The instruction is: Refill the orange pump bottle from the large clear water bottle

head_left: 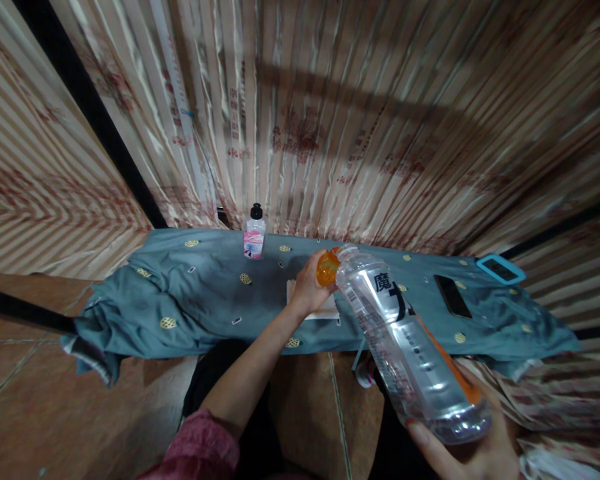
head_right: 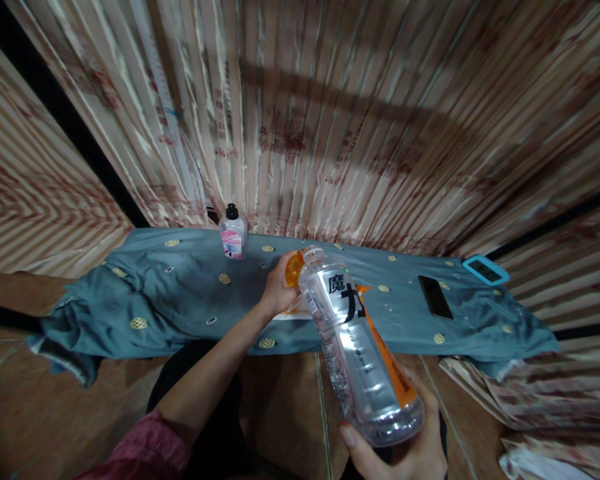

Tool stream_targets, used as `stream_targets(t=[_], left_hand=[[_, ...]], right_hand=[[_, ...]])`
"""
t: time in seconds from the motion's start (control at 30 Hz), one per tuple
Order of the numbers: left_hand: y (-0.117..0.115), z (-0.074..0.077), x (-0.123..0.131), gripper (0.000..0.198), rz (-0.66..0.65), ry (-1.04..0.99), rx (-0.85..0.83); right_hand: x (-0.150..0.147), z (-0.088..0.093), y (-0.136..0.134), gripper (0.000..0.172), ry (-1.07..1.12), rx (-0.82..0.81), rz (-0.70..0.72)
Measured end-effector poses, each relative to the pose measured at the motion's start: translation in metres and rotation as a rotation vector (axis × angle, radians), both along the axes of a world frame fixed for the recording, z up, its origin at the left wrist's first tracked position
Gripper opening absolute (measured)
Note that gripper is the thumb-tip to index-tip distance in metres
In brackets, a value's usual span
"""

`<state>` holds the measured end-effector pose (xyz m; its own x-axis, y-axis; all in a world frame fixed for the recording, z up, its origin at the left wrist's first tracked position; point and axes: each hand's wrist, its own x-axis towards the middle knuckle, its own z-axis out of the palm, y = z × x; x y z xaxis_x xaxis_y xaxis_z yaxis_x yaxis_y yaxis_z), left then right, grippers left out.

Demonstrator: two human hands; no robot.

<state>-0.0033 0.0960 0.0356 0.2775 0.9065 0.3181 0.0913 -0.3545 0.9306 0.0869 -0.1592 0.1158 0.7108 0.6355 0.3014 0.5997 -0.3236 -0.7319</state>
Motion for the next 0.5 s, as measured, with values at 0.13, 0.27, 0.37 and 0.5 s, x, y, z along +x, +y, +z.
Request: stream_targets(t=[0.13,0.27,0.37,0.5], left_hand=[[0.0003,-0.0005,0.0003,0.068,0.003,0.011,0.004],[0.0004,-0.0008,0.0004,0.069,-0.005,0.015,-0.004],[0.0003,-0.0014,0.0006,0.068,-0.007,0.007,-0.001],[-0.0001,-0.0021,0.0008,0.067,-0.005,0.01,0.008]], right_hand=[[-0.0001,0.0001,-0.0003,0.085,0.025,0.008,0.0],[-0.0005,0.0017,0.0,0.086,0.005,-0.011,-0.006],[-0.0001,0.0026,0.0007,0.085,-0.045,-0.004,0.012],[0.0001,0.0024,0.0007,0.082,-0.048,0.001,0.022]])
